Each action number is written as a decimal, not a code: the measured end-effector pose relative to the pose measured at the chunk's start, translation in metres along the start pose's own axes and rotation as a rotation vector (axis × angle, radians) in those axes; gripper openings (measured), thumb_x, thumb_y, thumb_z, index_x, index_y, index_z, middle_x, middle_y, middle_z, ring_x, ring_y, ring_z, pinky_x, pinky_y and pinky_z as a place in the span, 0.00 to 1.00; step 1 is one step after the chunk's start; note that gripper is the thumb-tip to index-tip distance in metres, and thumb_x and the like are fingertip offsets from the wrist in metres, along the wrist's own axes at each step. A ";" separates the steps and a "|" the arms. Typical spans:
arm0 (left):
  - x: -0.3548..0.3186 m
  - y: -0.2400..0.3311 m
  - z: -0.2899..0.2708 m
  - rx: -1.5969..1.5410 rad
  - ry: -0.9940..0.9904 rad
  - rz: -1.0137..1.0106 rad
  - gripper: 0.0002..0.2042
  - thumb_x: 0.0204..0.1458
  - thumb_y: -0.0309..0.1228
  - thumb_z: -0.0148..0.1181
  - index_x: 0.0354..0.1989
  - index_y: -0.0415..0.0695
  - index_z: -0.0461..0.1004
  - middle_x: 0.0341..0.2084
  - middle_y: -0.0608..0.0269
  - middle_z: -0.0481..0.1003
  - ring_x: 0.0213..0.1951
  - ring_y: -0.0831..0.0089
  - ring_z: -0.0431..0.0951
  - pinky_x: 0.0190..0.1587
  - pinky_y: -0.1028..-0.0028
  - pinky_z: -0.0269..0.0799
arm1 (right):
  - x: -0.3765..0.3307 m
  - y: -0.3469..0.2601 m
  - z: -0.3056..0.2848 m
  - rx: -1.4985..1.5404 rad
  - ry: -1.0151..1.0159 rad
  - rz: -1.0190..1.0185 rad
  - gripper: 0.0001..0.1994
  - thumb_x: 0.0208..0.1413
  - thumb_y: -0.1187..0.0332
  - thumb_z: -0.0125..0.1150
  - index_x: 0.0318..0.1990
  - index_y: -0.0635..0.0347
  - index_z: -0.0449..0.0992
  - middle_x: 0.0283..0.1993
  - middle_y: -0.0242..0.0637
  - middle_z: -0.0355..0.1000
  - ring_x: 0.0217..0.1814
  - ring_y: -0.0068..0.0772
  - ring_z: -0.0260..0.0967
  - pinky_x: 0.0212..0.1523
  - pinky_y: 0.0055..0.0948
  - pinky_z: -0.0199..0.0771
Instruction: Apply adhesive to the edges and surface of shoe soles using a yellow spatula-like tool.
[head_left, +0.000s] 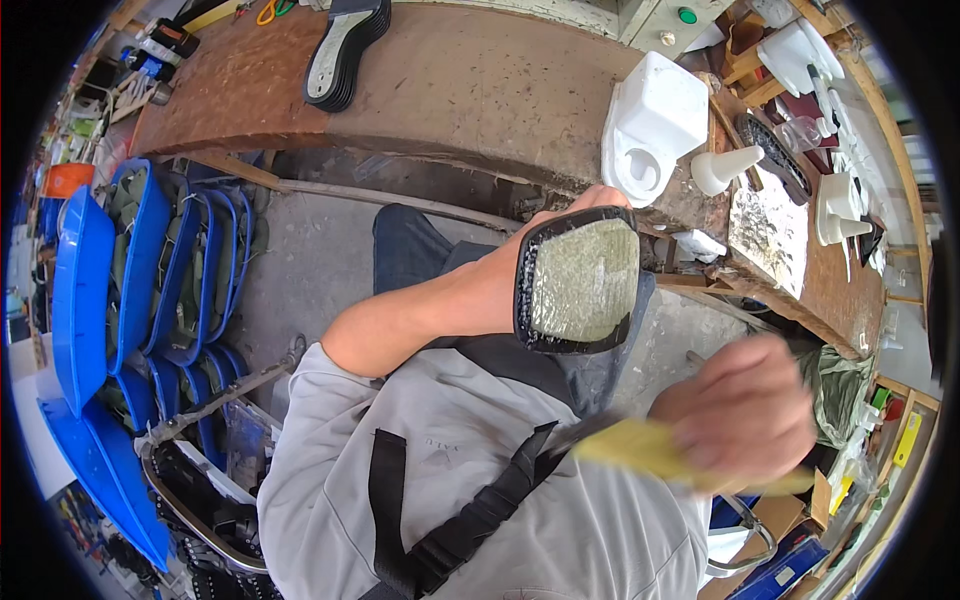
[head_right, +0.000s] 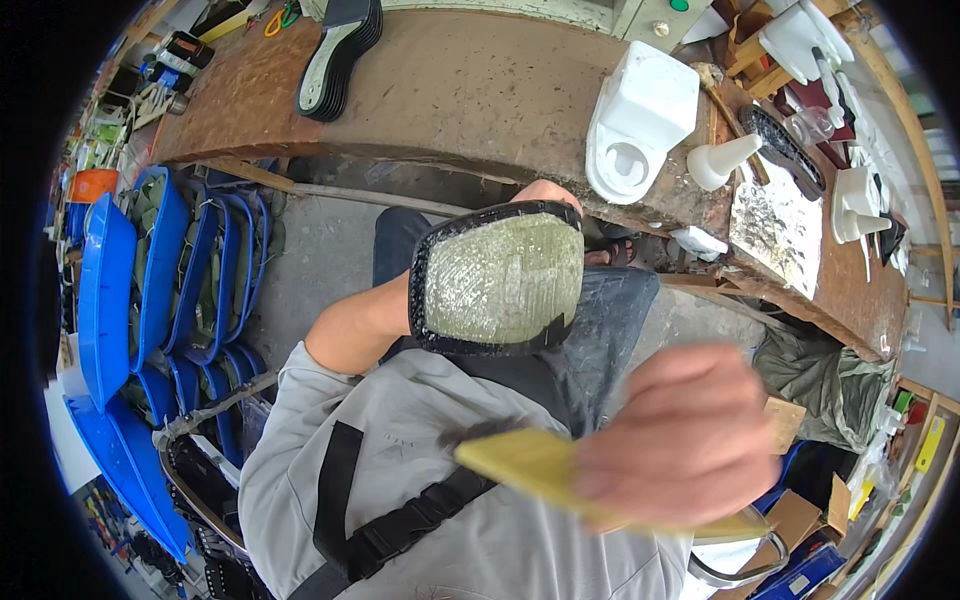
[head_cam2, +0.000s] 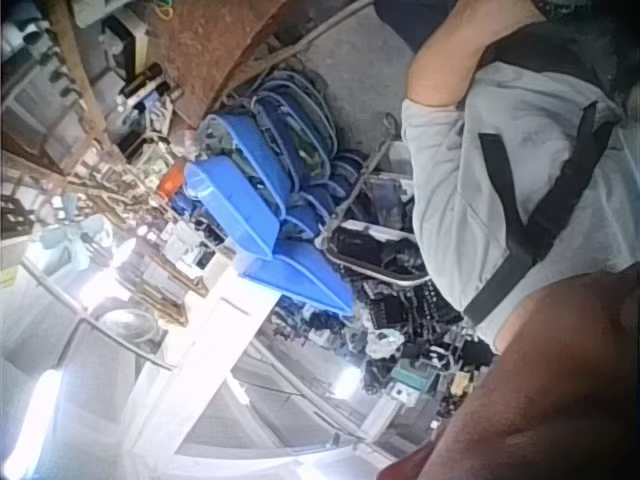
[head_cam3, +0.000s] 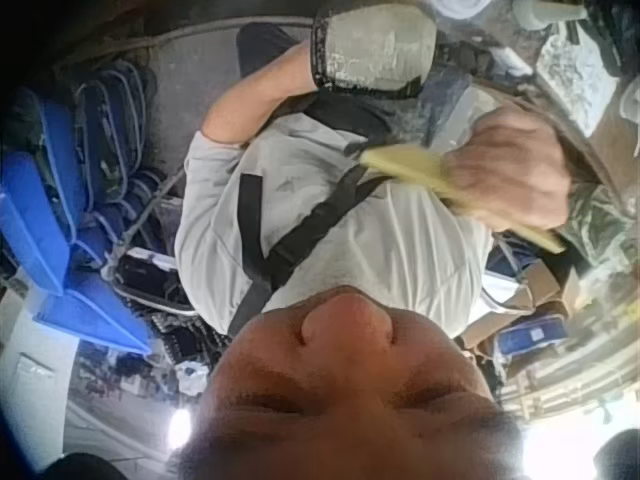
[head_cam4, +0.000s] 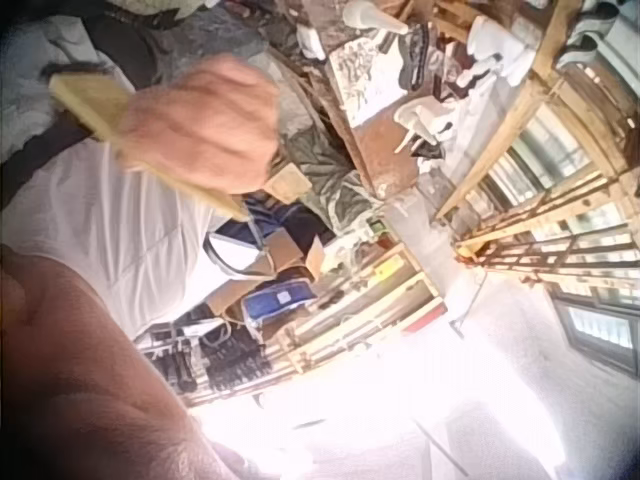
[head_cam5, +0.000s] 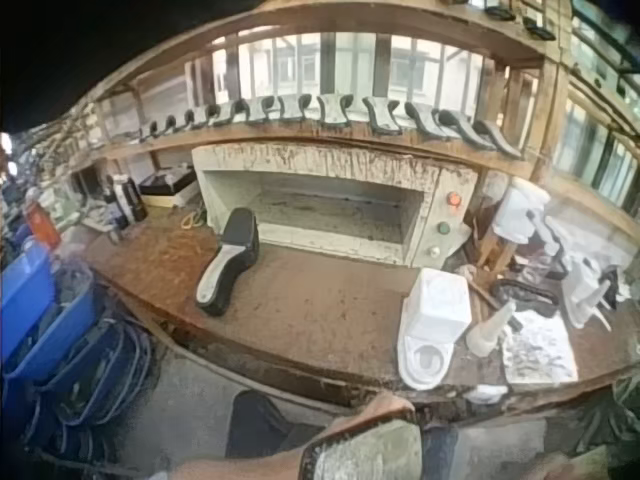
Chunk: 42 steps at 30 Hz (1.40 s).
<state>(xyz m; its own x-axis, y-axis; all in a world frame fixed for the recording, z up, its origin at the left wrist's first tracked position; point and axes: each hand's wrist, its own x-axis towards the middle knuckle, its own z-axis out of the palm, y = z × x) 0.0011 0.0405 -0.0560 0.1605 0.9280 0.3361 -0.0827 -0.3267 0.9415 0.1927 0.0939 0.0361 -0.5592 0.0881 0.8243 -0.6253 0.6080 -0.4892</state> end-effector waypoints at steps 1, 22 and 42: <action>0.002 0.000 0.001 -0.002 0.001 0.029 0.24 0.43 0.29 0.67 0.46 0.37 0.62 0.38 0.55 0.63 0.38 0.63 0.69 0.44 0.73 0.65 | 0.000 0.001 -0.004 -0.012 0.164 0.074 0.09 0.49 0.68 0.63 0.32 0.67 0.77 0.23 0.39 0.73 0.16 0.25 0.64 0.14 0.23 0.57; -0.010 -0.020 -0.012 -0.611 -0.094 -0.192 0.17 0.53 0.25 0.58 0.51 0.39 0.66 0.48 0.66 0.67 0.50 0.79 0.66 0.54 0.76 0.64 | -0.011 0.009 -0.002 -0.132 -0.037 -0.103 0.09 0.54 0.67 0.60 0.27 0.64 0.76 0.28 0.39 0.75 0.18 0.25 0.68 0.12 0.20 0.55; 0.004 0.001 -0.037 -0.457 -0.076 -0.222 0.33 0.48 0.30 0.65 0.62 0.36 0.57 0.57 0.51 0.66 0.54 0.59 0.72 0.54 0.64 0.70 | -0.046 0.026 -0.026 0.073 0.762 0.400 0.09 0.51 0.71 0.65 0.34 0.70 0.79 0.25 0.37 0.74 0.19 0.25 0.67 0.18 0.21 0.62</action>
<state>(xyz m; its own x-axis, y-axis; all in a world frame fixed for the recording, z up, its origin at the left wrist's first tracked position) -0.0346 0.0508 -0.0550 0.2923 0.9451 0.1464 -0.4576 0.0038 0.8891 0.2160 0.1258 -0.0069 -0.2432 0.8060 0.5397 -0.5073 0.3685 -0.7790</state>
